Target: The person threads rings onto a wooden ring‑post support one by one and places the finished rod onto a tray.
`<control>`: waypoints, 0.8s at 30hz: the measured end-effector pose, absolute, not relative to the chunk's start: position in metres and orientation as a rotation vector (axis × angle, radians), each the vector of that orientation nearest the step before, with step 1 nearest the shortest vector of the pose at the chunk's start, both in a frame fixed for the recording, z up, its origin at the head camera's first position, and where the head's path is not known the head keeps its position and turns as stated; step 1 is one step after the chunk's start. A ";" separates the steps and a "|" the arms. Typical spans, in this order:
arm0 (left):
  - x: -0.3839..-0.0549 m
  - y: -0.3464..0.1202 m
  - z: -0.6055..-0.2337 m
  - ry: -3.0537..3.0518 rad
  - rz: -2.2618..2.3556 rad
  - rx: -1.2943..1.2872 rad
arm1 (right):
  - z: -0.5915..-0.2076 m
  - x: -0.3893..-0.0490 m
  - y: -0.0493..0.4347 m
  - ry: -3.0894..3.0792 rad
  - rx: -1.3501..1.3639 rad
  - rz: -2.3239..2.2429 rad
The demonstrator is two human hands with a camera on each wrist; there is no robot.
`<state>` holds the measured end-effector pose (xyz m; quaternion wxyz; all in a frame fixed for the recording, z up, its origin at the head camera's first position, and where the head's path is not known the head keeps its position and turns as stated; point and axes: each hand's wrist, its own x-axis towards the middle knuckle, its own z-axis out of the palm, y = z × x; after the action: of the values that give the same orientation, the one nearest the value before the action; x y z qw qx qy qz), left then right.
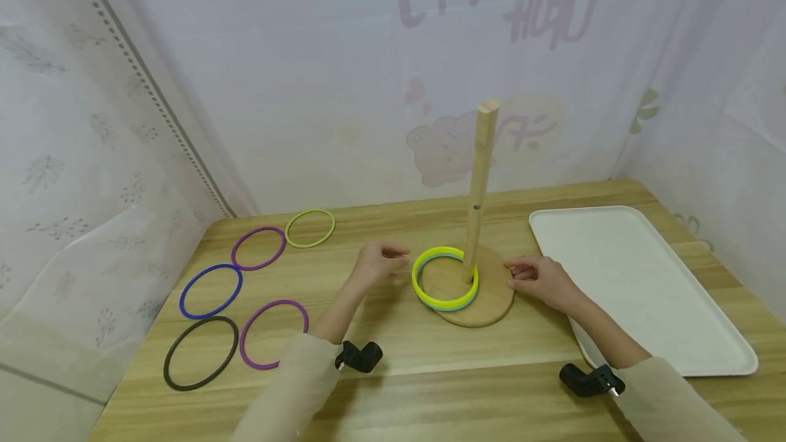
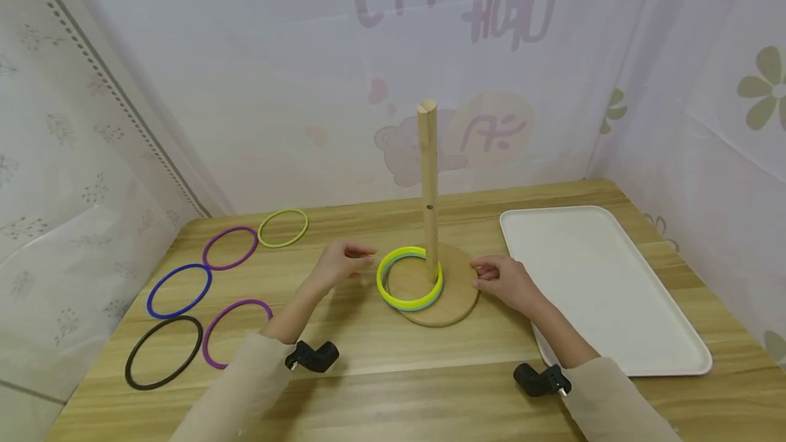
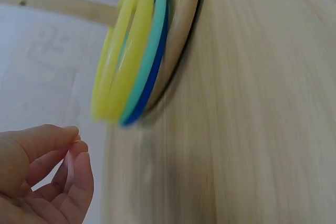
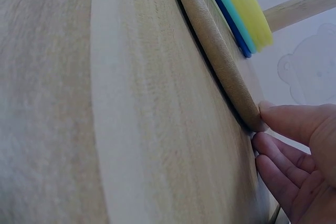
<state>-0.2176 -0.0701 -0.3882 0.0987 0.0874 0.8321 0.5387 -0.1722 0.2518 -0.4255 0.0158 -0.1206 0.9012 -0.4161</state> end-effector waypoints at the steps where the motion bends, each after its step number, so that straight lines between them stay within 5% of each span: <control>1: -0.216 -0.077 -0.387 2.469 1.597 0.244 | -0.425 -0.172 0.251 2.803 -0.377 -1.294; 16: -0.180 -0.237 -0.385 2.777 1.170 0.312 | -0.422 -0.169 0.252 2.813 -0.397 -1.295; 24: -0.166 -0.282 -0.391 2.889 0.960 0.349 | -0.421 -0.169 0.250 2.821 -0.397 -1.277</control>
<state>-0.1660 -0.2824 -0.3910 0.0386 0.1138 0.9421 0.3132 -0.1687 0.2499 -0.4206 0.0100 -0.1272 0.9036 -0.4090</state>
